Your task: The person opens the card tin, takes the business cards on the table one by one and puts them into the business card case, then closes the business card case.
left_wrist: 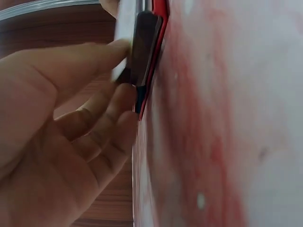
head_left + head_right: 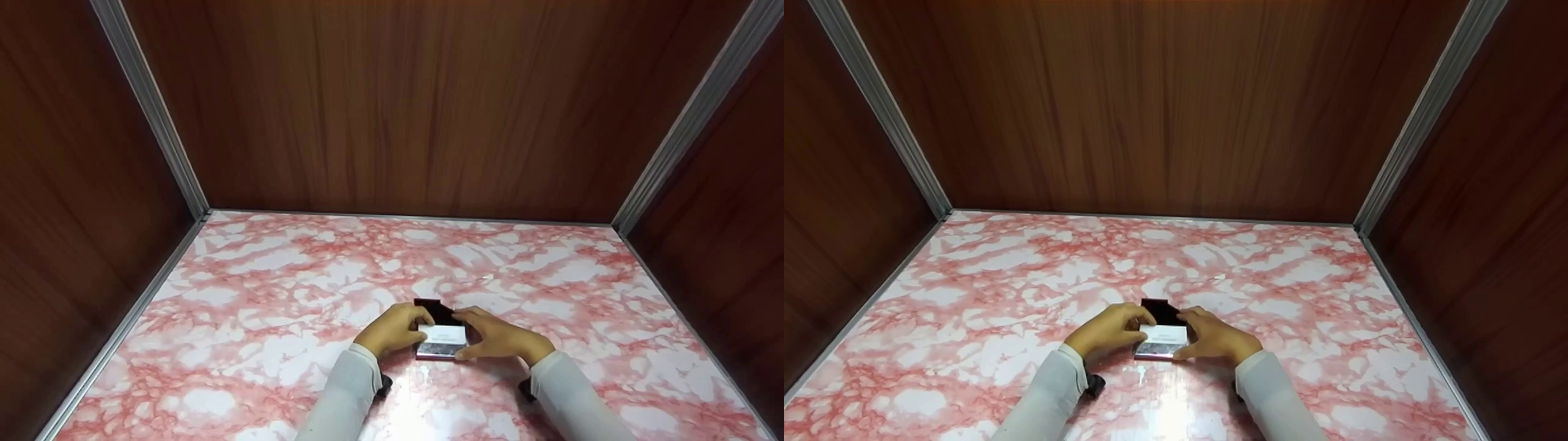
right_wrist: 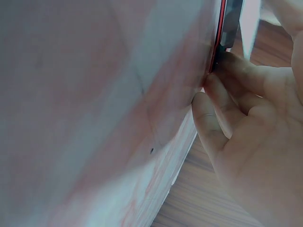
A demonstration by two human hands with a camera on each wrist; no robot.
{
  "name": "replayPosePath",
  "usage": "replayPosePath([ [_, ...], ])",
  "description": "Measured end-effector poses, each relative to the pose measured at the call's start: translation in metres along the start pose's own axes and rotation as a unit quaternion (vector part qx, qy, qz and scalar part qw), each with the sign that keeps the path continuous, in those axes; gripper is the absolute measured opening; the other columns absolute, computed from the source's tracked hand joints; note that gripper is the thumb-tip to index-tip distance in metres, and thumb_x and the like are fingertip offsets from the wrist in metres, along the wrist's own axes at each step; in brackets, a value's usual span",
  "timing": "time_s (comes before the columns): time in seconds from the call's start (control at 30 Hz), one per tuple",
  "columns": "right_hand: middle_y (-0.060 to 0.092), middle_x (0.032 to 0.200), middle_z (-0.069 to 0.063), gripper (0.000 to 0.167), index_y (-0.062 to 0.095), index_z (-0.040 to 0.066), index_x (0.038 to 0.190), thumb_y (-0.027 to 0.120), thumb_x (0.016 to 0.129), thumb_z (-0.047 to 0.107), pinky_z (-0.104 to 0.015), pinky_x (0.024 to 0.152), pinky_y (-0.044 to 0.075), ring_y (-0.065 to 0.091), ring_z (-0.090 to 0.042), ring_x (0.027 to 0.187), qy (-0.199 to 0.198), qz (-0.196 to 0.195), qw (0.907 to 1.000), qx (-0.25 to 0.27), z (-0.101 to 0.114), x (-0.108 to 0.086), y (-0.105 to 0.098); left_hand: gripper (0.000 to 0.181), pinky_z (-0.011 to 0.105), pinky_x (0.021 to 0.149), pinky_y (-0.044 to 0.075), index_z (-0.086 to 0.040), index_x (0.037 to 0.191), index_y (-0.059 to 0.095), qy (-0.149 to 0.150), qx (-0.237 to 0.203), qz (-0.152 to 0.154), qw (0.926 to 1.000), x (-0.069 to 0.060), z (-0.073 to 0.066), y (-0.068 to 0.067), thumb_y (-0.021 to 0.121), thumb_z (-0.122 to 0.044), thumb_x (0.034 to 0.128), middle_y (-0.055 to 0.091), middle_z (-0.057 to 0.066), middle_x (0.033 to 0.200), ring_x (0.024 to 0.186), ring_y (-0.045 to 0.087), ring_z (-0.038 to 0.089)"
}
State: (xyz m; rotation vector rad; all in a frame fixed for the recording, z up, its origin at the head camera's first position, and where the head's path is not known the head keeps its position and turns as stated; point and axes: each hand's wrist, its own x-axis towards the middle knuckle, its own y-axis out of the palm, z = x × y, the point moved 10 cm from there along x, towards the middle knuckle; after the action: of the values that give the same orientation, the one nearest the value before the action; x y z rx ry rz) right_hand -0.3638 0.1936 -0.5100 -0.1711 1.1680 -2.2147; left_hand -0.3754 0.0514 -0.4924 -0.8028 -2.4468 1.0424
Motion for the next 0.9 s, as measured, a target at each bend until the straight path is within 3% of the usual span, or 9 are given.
replayPosePath([
  [0.17, 0.037, 0.148, -0.017, 0.089, 0.038, 0.002, 0.152, 0.08, 0.084, 0.042, -0.057, 0.11, 0.031, 0.037, -0.037, 0.137, -0.005, 0.002, 1.0, 0.006, 0.001, 0.0, -0.001, 0.023, 0.027, 0.087, 0.05, -0.013, 0.114, 0.071, -0.005, 0.013, 0.018, 0.9997, -0.001, -0.002, 0.002, 0.074, -0.012, 0.0917, 0.064, 0.0, 0.109, 0.098, 0.061, 0.015],
  [0.33, 0.037, 0.148, -0.016, 0.088, 0.038, 0.001, 0.152, 0.079, 0.085, 0.04, -0.057, 0.109, 0.031, 0.038, -0.036, 0.134, -0.011, 0.004, 0.9998, 0.016, 0.004, -0.001, -0.002, 0.02, 0.025, 0.085, 0.05, -0.011, 0.112, 0.074, 0.004, 0.034, 0.021, 0.9992, -0.001, -0.005, 0.001, 0.074, -0.012, 0.0917, 0.065, -0.001, 0.107, 0.095, 0.06, 0.013],
  [0.57, 0.039, 0.146, -0.017, 0.087, 0.041, -0.003, 0.149, 0.08, 0.084, 0.04, -0.057, 0.108, 0.033, 0.041, -0.037, 0.132, -0.025, -0.002, 0.9997, -0.009, 0.006, 0.0, -0.004, 0.024, 0.023, 0.08, 0.049, -0.012, 0.115, 0.077, 0.003, 0.036, 0.032, 0.9988, -0.002, -0.003, 0.002, 0.07, -0.011, 0.0924, 0.064, -0.002, 0.103, 0.091, 0.058, 0.013],
  [0.7, 0.04, 0.146, -0.017, 0.087, 0.041, -0.003, 0.148, 0.081, 0.084, 0.04, -0.057, 0.109, 0.033, 0.042, -0.037, 0.132, -0.025, -0.004, 0.9996, -0.01, 0.007, 0.001, -0.005, 0.03, 0.026, 0.083, 0.048, -0.015, 0.12, 0.074, -0.005, 0.033, 0.02, 0.9992, -0.002, -0.001, -0.002, 0.072, -0.014, 0.0904, 0.061, 0.0, 0.109, 0.094, 0.055, 0.014],
  [0.9, 0.042, 0.144, -0.016, 0.088, 0.041, -0.002, 0.149, 0.081, 0.084, 0.041, -0.056, 0.108, 0.034, 0.044, -0.035, 0.129, -0.017, -0.004, 0.9998, -0.004, 0.005, 0.0, -0.004, 0.05, 0.042, 0.1, 0.044, -0.017, 0.138, 0.06, -0.026, 0.052, -0.018, 0.9982, -0.002, 0.007, -0.014, 0.073, -0.026, 0.0911, 0.053, 0.005, 0.129, 0.119, 0.048, 0.021],
])
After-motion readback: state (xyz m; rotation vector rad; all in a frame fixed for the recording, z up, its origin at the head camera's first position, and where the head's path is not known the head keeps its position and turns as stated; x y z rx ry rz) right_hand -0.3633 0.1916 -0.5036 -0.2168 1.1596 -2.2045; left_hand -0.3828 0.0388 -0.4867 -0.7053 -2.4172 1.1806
